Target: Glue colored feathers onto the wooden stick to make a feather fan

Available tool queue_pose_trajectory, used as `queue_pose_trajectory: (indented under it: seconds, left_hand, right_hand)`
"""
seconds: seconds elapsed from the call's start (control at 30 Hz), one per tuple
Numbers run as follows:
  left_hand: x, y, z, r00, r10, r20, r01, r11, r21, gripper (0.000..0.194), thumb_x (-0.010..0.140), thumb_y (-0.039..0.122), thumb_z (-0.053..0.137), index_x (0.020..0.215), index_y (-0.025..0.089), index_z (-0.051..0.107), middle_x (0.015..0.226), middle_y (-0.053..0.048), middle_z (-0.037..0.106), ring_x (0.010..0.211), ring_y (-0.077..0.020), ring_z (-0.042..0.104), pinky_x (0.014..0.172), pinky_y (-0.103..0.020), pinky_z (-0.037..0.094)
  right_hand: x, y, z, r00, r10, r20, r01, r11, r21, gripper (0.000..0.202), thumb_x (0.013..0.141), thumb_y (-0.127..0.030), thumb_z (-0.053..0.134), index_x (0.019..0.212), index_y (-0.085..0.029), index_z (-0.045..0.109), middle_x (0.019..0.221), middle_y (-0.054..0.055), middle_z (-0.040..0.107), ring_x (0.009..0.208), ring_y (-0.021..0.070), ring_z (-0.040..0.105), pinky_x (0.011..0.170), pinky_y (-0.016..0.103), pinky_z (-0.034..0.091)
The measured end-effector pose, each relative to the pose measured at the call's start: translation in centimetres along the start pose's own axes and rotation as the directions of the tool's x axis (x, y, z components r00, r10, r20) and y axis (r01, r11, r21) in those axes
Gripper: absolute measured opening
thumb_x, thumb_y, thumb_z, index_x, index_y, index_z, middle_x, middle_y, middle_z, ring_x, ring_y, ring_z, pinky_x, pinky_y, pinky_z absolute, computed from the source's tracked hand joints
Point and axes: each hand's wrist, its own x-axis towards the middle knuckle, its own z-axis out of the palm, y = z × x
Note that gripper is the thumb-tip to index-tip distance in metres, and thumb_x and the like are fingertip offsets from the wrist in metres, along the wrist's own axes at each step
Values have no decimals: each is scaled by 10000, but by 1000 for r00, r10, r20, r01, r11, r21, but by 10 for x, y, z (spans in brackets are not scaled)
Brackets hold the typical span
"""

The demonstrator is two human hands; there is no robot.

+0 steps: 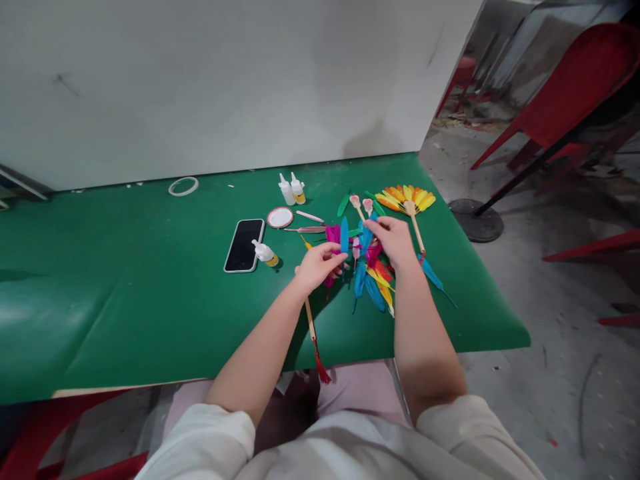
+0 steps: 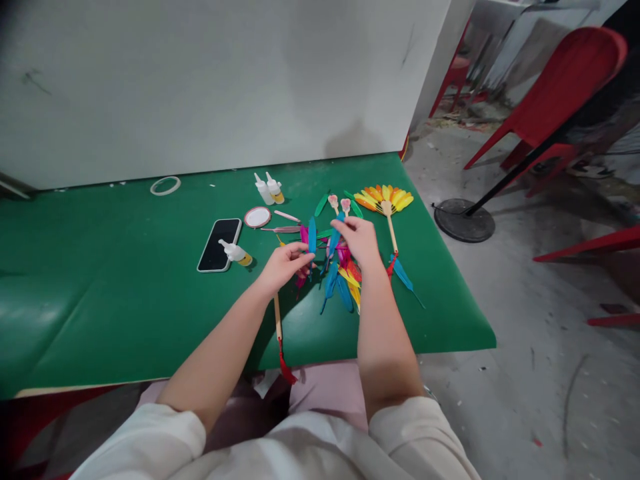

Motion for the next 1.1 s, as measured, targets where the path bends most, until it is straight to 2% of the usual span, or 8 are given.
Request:
queue_pose_trajectory:
  seconds: [0.07, 0.13, 0.2, 0.37, 0.53, 0.77, 0.93, 1.1]
  left_hand:
    - [1, -3, -5, 998, 33, -58, -33, 999, 2, 458, 769, 286, 645, 1191, 158, 519, 618, 30, 625, 474, -92, 566, 462, -190, 472]
    - [3, -7, -8, 988, 87, -127, -79, 995, 61, 607, 797, 283, 601, 1355, 203, 375, 586, 73, 561, 455, -84, 543, 468, -186, 468]
    - [4, -11, -10, 974, 160, -158, -123, 967, 221, 616, 830, 271, 537, 1400, 218, 310, 611, 75, 533, 463, -82, 542, 487, -190, 471]
    - [5, -18, -7, 956, 263, -132, -160, 842, 516, 370, 852, 251, 481, 1216, 218, 540, 761, 16, 588, 585, -102, 572, 598, -223, 475]
    - [0, -12, 5, 944, 327, -42, -197, 661, 724, 359, 874, 194, 402, 1151, 222, 627, 946, -49, 634, 876, -181, 594, 790, -290, 455]
    - [0, -12, 30, 929, 273, 250, -340, 358, 870, 359, 883, 212, 413, 1123, 222, 680, 864, -101, 598, 889, -248, 539, 786, -358, 428]
    - [1, -14, 21, 944, 252, 215, -279, 256, 926, 364, 889, 202, 388, 1098, 186, 685, 864, -121, 596, 900, -260, 522, 766, -371, 410]
    - [1, -16, 15, 954, 277, 116, -184, 234, 955, 392, 898, 204, 366, 1185, 189, 633, 898, -120, 599, 910, -259, 516, 778, -379, 397]
  right_hand:
    - [7, 6, -12, 979, -3, -204, 3, 1000, -4, 256, 721, -403, 636, 621, -191, 533, 522, -55, 500, 445, 82, 461, 453, 224, 394]
    - [11, 11, -20, 967, 38, -254, -51, 998, -44, 228, 765, -410, 571, 699, -192, 553, 567, -38, 529, 458, 99, 478, 451, 238, 401]
    - [13, 14, -21, 976, 35, -217, -91, 964, -250, 250, 838, -418, 464, 810, -193, 569, 618, -12, 567, 490, 121, 515, 462, 246, 406]
    - [8, 11, -3, 995, 38, -87, -87, 723, -686, 260, 889, -391, 418, 941, -203, 591, 852, 79, 669, 781, 199, 626, 620, 271, 435]
    - [-1, 8, 7, 983, 181, -5, -109, 567, -816, 220, 722, -405, 676, 809, -213, 613, 836, 81, 688, 833, 245, 635, 644, 292, 425]
    - [-3, 3, 0, 963, 257, 81, -55, 481, -875, 140, 741, -341, 633, 772, -205, 623, 881, 98, 697, 852, 249, 644, 621, 291, 409]
    - [-3, 3, -14, 949, 284, 137, -24, 499, -866, 186, 693, -366, 689, 776, -216, 620, 829, 49, 694, 766, 213, 637, 584, 276, 391]
    - [-7, 2, -16, 936, 304, 178, 8, 488, -873, 424, 642, -391, 742, 1002, -238, 578, 968, 59, 686, 854, 235, 631, 589, 274, 391]
